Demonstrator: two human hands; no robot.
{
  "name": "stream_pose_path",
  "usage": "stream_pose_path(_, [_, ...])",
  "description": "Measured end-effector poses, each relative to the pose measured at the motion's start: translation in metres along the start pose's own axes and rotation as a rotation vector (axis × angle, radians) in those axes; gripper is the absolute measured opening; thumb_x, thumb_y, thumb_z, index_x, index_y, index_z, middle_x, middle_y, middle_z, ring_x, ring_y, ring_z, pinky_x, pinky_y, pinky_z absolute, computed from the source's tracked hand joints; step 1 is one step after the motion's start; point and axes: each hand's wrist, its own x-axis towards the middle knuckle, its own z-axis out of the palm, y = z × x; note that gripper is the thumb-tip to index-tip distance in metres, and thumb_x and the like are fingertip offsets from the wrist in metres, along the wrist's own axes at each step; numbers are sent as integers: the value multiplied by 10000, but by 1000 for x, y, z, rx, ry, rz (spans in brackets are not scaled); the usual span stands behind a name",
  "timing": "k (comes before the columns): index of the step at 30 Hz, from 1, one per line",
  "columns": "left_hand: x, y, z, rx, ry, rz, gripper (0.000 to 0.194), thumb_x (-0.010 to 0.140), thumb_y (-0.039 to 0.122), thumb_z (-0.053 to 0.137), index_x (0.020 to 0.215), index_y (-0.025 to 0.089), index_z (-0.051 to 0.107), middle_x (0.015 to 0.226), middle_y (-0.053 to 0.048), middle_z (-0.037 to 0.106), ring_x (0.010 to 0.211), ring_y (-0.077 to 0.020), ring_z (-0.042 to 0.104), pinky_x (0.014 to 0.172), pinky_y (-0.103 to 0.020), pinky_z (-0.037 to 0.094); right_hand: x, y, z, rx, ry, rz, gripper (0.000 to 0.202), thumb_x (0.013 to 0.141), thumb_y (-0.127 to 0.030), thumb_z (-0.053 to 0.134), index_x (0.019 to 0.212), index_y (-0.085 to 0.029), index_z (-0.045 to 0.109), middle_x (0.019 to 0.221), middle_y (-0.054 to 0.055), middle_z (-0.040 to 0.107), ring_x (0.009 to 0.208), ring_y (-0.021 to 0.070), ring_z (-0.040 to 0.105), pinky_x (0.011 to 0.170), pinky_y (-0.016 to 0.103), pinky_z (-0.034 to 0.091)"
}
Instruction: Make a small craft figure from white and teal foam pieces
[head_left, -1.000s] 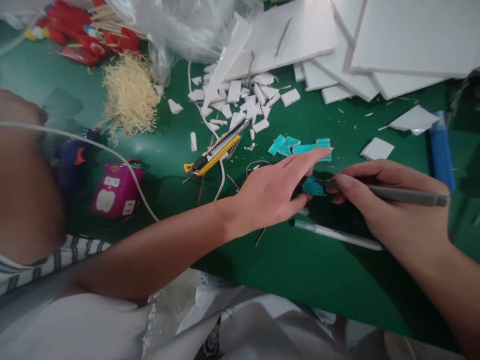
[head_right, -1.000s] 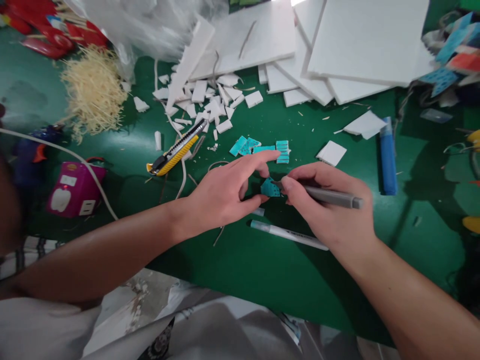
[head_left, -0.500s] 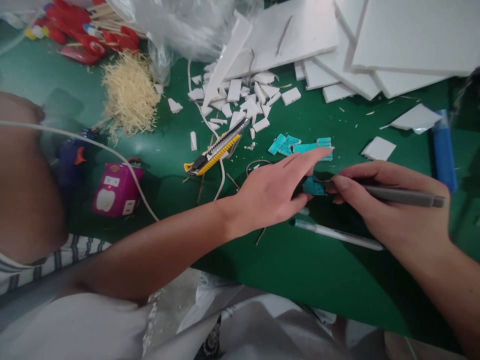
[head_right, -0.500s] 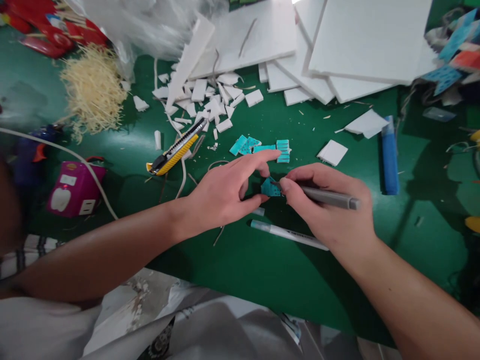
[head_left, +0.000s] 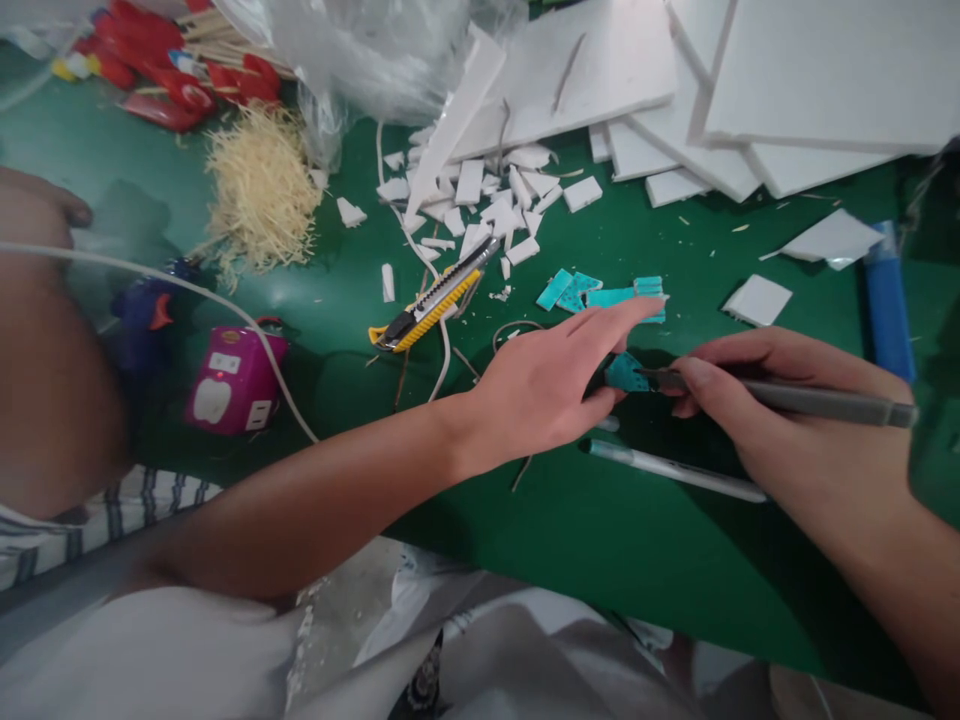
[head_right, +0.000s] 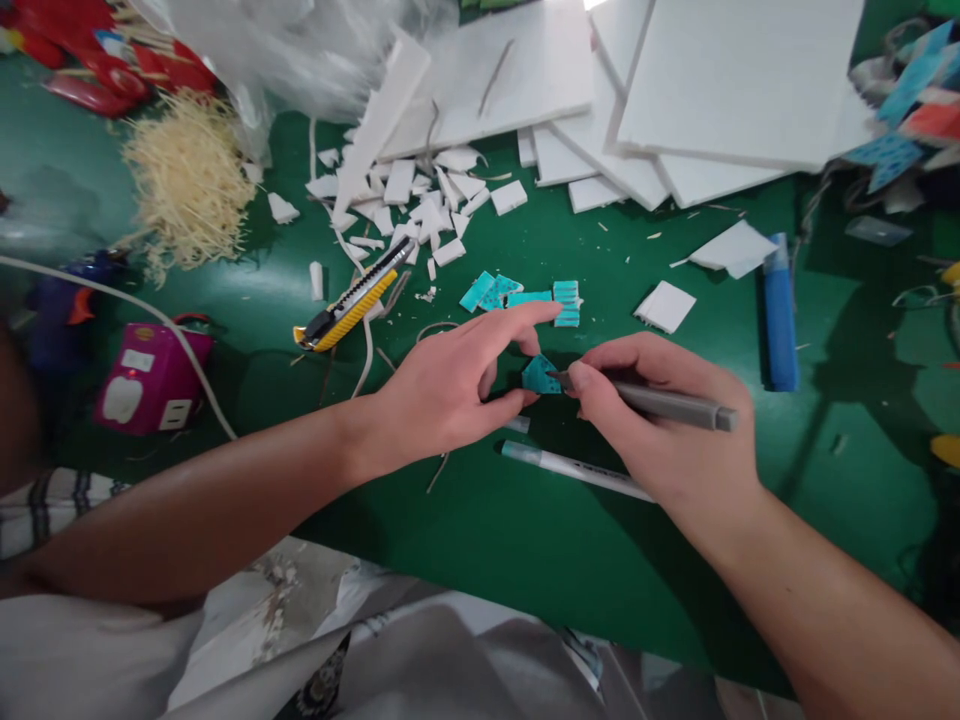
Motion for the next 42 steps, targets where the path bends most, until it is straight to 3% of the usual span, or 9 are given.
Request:
stream_pose_path(20, [1, 2, -1, 7, -6, 8, 668, 921, 118, 621, 1544, 221, 405, 1329, -38, 664, 758, -84, 646, 730, -225, 508, 0, 0, 0, -42, -50, -19, 91, 789, -315, 772, 720, -290, 719, 626, -35, 712, 521, 161, 651, 483, 293, 492])
stream_pose_path(27, [0, 0, 0, 14, 18, 31, 672, 910, 105, 652, 1530, 211, 418, 1293, -14, 677, 708, -65, 613, 649, -209, 469, -6, 3, -2, -23, -4, 13, 84, 796, -318, 777, 726, -310, 732, 642, -33, 734, 542, 177, 686, 501, 301, 507])
stream_pose_path(42, [1, 0, 0, 43, 19, 38, 648, 918, 116, 641, 1520, 210, 420, 1318, -33, 671, 687, -65, 601, 705, -212, 510, -5, 4, 1, -86, -25, -7, 124, 803, -396, 755, 737, -293, 735, 638, -9, 722, 509, 183, 643, 474, 329, 473])
